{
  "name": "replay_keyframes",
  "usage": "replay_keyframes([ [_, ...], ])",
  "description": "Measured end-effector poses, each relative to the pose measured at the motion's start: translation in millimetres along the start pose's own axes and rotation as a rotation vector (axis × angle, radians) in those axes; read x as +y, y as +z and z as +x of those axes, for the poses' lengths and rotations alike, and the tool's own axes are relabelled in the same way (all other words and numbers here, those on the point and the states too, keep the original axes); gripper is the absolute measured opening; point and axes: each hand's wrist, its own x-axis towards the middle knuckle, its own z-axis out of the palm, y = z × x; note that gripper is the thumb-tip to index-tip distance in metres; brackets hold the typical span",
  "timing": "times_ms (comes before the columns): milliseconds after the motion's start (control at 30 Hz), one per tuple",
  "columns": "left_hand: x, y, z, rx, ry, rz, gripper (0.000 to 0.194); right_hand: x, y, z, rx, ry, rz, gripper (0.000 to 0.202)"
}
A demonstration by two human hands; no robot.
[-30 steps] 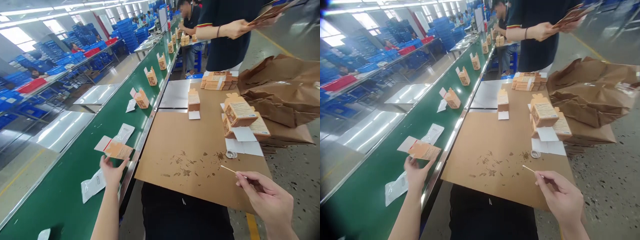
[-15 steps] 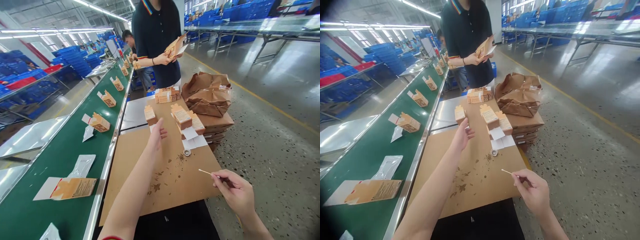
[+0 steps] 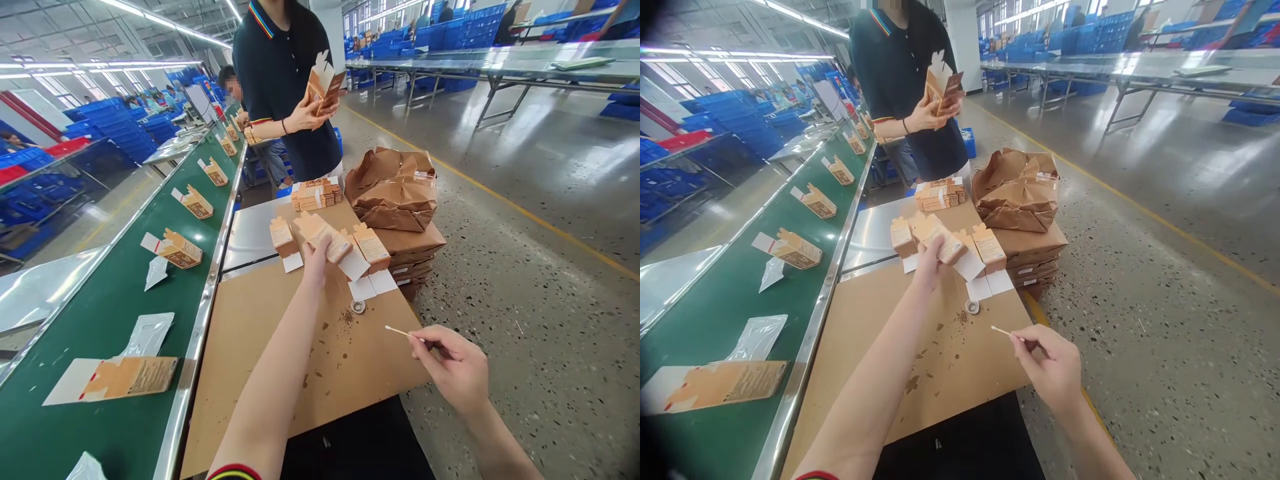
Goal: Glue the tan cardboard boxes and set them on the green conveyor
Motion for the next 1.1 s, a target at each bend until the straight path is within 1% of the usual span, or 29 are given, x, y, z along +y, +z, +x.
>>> replay_keyframes([
  [67, 5.0, -27.4, -26.7, -0.002, 0.067, -0.089, 0.075, 6.5, 16.9, 12.7, -0.045, -0.01, -0.028, 0.031],
  [133, 6.5, -63.5, -58.4, 0.002, 0.104, -0.112, 0.079, 15.9, 35.8, 24.7, -0.102, -0.019, -0.051, 0.033],
  [167, 5.6, -82.8, -74.7, 0.011, 0.095, -0.09, 0.083, 21.4, 44.9, 29.9, -0.133, -0.021, -0.067, 0.033],
  [233, 0.8, -118.9, -105.2, 0.037, 0.02, -0.019, 0.089, 33.1, 60.1, 38.6, -0.201, -0.013, -0.107, 0.03],
  [267, -2.7, -133.6, -118.4, 0.044, -0.029, 0.014, 0.092, 38.8, 65.8, 42.2, -0.232, -0.005, -0.126, 0.028],
  [300, -6.6, -145.4, -129.7, 0.048, -0.073, 0.04, 0.094, 44.1, 70.1, 45.3, -0.26, 0.002, -0.142, 0.026],
  [367, -14.4, -159.5, -145.5, 0.058, -0.123, 0.08, 0.096, 52.7, 74.9, 50.6, -0.293, 0.009, -0.158, 0.023],
  [433, -20.8, -163.5, -152.0, 0.068, -0.146, 0.12, 0.094, 57.4, 75.3, 54.1, -0.299, 0.007, -0.154, 0.022],
  [533, -27.1, -161.4, -149.1, 0.069, -0.177, 0.179, 0.091, 55.1, 71.4, 51.7, -0.293, 0.006, -0.13, 0.025],
  [600, -30.2, -160.2, -144.4, 0.074, -0.19, 0.19, 0.093, 47.8, 69.6, 42.4, -0.279, 0.021, -0.089, 0.027],
  [667, -33.1, -160.4, -141.4, 0.076, -0.188, 0.183, 0.093, 38.0, 71.9, 27.2, -0.289, 0.042, -0.02, 0.025],
  [733, -35.6, -161.1, -141.6, 0.079, -0.178, 0.183, 0.093, 28.6, 80.1, 8.8, -0.346, 0.051, 0.052, 0.022],
  [800, -36.7, -160.8, -144.5, 0.077, -0.16, 0.205, 0.093, 22.1, 92.8, -8.7, -0.419, 0.056, 0.1, 0.022],
  [900, -34.9, -157.6, -150.1, 0.054, -0.126, 0.242, 0.09, 18.9, 112.0, -26.6, -0.5, 0.075, 0.117, 0.022],
  [1000, -31.4, -153.2, -153.0, 0.071, -0.117, 0.241, 0.093, 20.5, 122.2, -32.8, -0.545, 0.083, 0.114, 0.02],
  [1100, -32.3, -150.9, -153.4, 0.085, -0.111, 0.239, 0.095, 23.3, 122.4, -31.1, -0.556, 0.079, 0.101, 0.021],
])
